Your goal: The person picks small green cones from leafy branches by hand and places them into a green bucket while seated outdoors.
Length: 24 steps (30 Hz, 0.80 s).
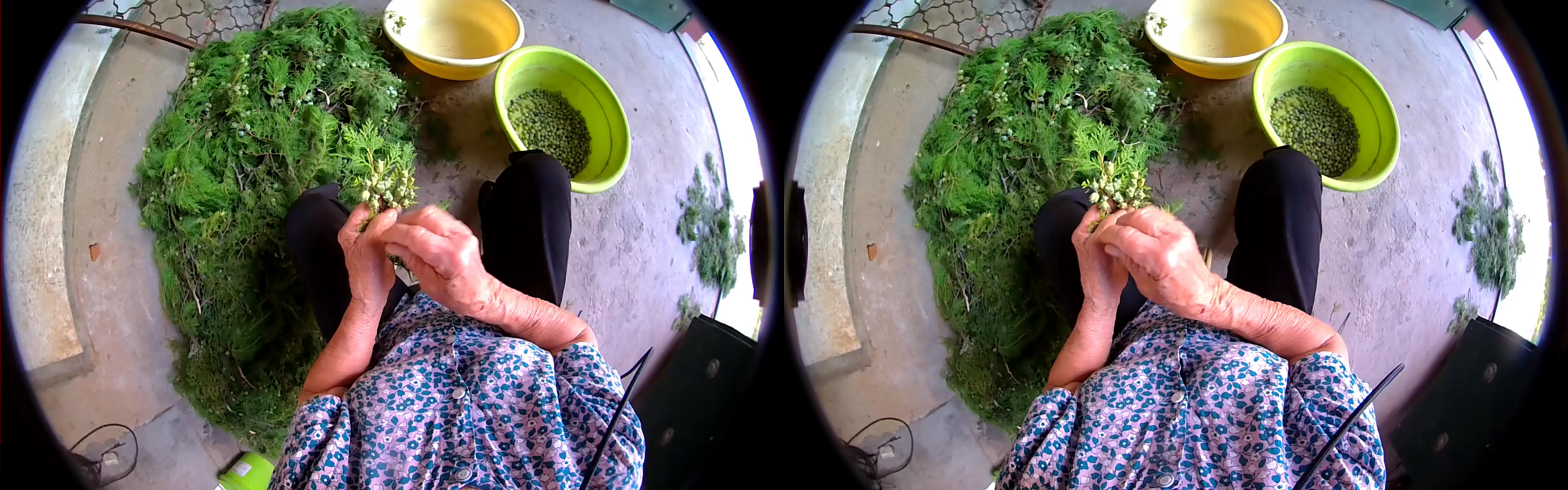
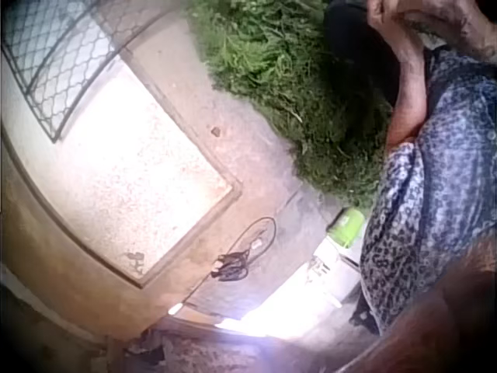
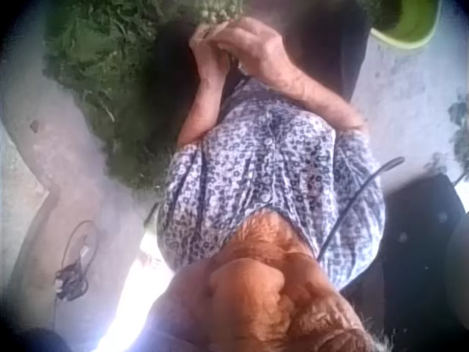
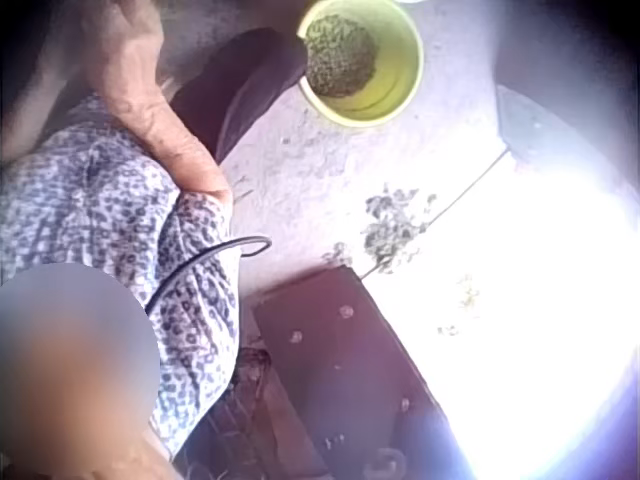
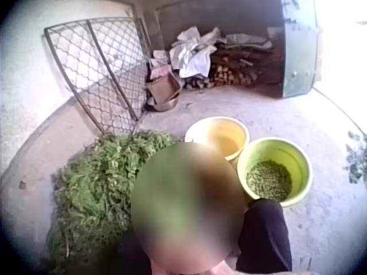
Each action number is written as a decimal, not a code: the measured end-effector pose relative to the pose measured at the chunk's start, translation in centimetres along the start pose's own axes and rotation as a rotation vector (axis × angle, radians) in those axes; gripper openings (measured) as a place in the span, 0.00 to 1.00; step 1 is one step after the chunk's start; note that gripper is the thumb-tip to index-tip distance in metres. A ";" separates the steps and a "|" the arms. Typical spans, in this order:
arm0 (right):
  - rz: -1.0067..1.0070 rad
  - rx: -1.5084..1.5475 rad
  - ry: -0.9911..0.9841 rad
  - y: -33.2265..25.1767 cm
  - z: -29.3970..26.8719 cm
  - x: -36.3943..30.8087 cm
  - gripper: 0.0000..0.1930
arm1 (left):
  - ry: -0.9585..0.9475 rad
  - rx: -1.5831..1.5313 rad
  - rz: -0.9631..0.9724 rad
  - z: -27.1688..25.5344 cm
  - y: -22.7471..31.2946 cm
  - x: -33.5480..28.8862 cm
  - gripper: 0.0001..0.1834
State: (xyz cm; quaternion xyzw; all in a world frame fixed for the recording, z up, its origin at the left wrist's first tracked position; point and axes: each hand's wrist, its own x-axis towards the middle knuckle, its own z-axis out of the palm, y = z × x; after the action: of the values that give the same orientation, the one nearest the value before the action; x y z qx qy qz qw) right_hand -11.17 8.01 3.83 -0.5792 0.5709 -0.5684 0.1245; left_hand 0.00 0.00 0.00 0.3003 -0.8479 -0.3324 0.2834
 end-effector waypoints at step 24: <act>0.273 0.024 0.064 4.1 0.2 -0.2 0.14 | 0.116 -0.471 -0.519 0.8 1.6 0.5 0.09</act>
State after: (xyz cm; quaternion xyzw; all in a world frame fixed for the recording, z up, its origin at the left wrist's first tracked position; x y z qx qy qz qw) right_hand -13.09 6.71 0.40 -0.4761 0.6415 -0.5709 0.1894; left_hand -1.38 0.93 0.85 0.4506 -0.6259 -0.5622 0.2985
